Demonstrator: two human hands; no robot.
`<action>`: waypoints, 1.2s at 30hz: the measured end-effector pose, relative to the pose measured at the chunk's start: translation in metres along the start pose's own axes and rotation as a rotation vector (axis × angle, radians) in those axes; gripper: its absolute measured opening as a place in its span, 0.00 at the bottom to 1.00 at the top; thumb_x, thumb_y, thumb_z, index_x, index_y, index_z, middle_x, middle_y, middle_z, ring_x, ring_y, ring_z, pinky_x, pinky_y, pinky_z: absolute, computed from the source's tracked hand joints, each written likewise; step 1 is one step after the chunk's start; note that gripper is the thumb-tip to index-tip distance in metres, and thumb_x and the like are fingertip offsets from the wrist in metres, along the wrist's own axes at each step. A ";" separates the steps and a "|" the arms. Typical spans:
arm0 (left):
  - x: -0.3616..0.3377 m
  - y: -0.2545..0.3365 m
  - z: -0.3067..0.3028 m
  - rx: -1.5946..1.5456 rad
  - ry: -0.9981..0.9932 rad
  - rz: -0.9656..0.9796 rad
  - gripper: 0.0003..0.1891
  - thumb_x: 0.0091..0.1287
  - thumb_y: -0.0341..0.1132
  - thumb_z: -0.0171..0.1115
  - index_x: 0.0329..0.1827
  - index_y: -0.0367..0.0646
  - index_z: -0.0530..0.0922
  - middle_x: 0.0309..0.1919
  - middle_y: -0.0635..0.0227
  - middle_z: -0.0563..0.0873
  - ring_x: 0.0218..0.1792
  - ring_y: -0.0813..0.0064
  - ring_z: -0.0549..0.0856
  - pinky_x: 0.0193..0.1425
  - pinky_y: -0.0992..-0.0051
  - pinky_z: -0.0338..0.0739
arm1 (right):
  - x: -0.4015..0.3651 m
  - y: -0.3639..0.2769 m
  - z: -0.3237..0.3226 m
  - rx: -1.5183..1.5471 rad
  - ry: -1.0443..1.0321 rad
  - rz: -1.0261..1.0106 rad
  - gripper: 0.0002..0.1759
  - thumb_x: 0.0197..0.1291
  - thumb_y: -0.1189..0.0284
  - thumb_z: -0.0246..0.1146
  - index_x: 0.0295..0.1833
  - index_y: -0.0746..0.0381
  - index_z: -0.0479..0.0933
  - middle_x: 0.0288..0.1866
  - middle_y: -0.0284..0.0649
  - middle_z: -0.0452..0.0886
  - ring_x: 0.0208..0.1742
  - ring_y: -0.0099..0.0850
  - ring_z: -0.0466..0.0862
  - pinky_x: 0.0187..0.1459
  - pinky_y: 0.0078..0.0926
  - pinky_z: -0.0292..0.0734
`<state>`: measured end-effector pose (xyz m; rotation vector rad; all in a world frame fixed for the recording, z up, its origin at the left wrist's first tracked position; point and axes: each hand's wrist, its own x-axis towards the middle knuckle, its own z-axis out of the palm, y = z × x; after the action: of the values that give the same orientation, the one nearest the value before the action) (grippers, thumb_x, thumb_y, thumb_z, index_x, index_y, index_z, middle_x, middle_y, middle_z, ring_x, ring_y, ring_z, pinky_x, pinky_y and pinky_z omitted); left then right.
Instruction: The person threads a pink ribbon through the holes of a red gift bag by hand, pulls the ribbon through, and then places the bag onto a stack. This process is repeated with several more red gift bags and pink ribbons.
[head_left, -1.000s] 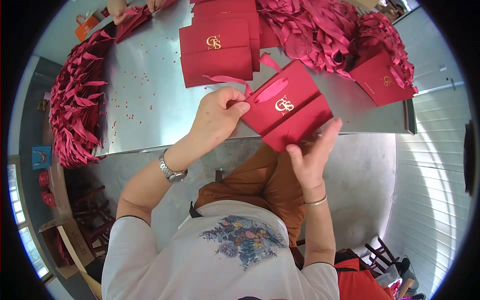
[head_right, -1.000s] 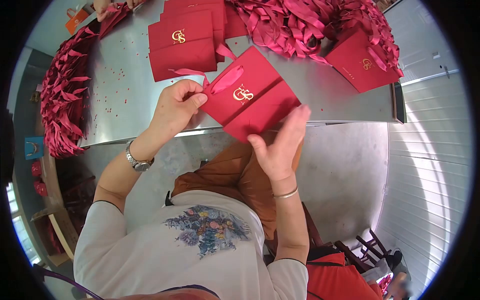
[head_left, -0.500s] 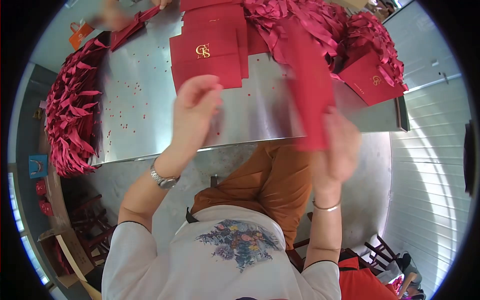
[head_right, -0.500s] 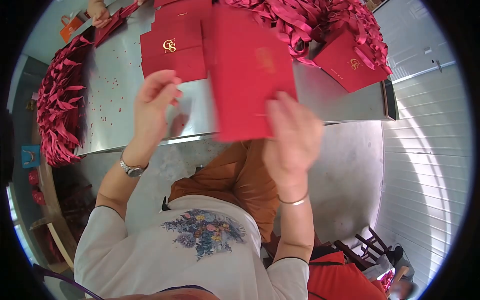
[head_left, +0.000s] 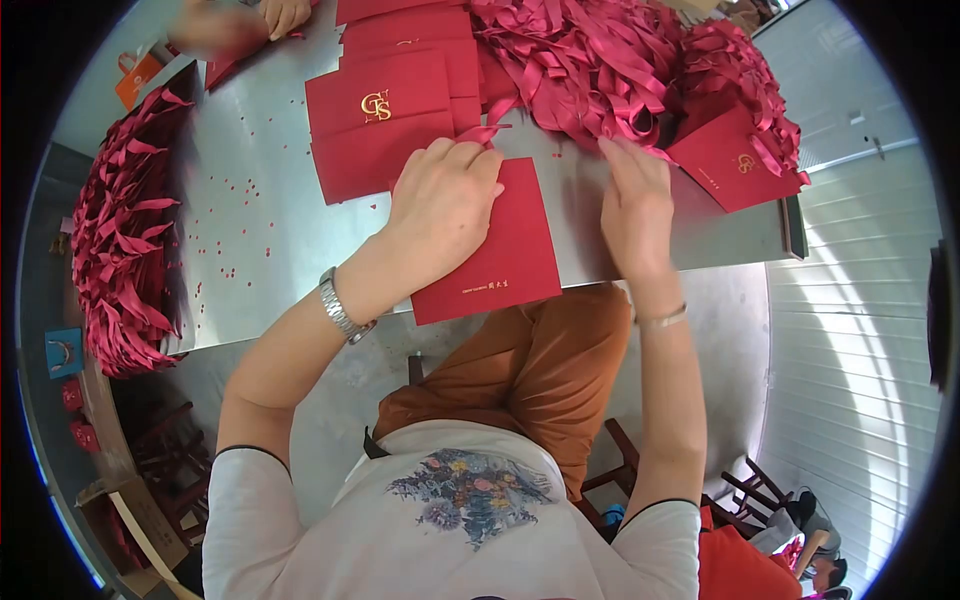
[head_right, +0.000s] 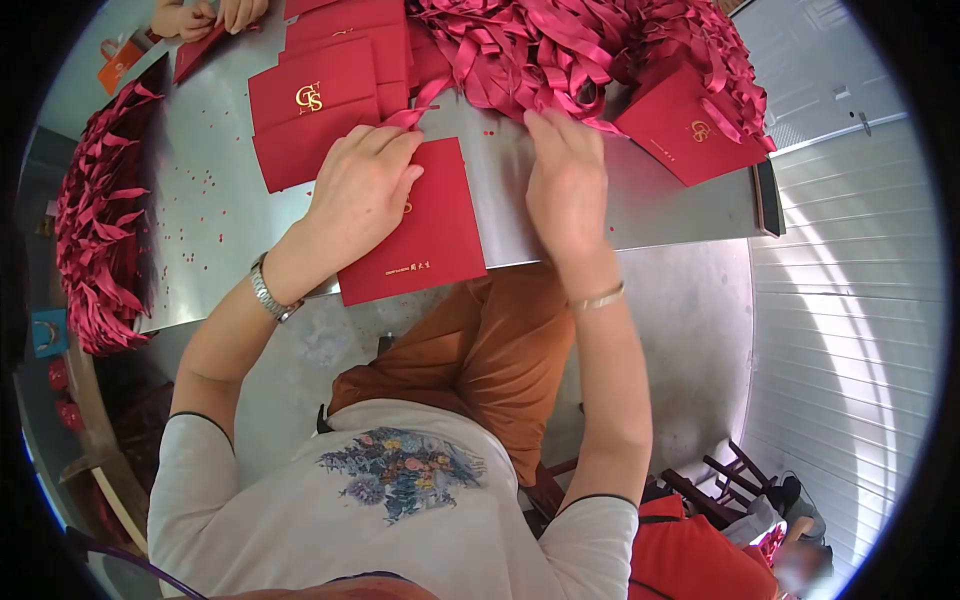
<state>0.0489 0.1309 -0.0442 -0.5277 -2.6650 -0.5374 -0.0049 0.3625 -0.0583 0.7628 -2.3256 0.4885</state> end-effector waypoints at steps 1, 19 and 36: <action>0.003 0.000 0.001 0.001 0.003 -0.001 0.15 0.61 0.31 0.64 0.49 0.34 0.80 0.43 0.58 0.83 0.47 0.57 0.79 0.54 0.62 0.74 | 0.009 0.012 0.006 -0.094 0.006 -0.038 0.20 0.51 0.82 0.60 0.52 0.62 0.80 0.49 0.48 0.82 0.50 0.46 0.79 0.54 0.40 0.75; 0.017 -0.010 -0.028 -0.688 -0.364 -0.356 0.12 0.57 0.30 0.67 0.42 0.32 0.81 0.36 0.54 0.87 0.38 0.60 0.86 0.45 0.65 0.79 | -0.022 -0.101 -0.017 0.610 -0.061 0.233 0.07 0.57 0.80 0.67 0.41 0.65 0.79 0.35 0.44 0.83 0.35 0.40 0.84 0.37 0.32 0.79; 0.010 -0.022 -0.027 -0.725 -0.637 -0.401 0.13 0.58 0.27 0.66 0.45 0.32 0.81 0.34 0.65 0.86 0.37 0.77 0.82 0.43 0.76 0.76 | -0.044 -0.109 0.008 0.501 0.031 0.350 0.07 0.57 0.81 0.68 0.42 0.64 0.80 0.36 0.43 0.84 0.35 0.36 0.85 0.37 0.27 0.80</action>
<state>0.0390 0.1030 -0.0230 -0.3814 -3.1294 -1.7442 0.0880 0.2924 -0.0783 0.5537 -2.3378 1.2607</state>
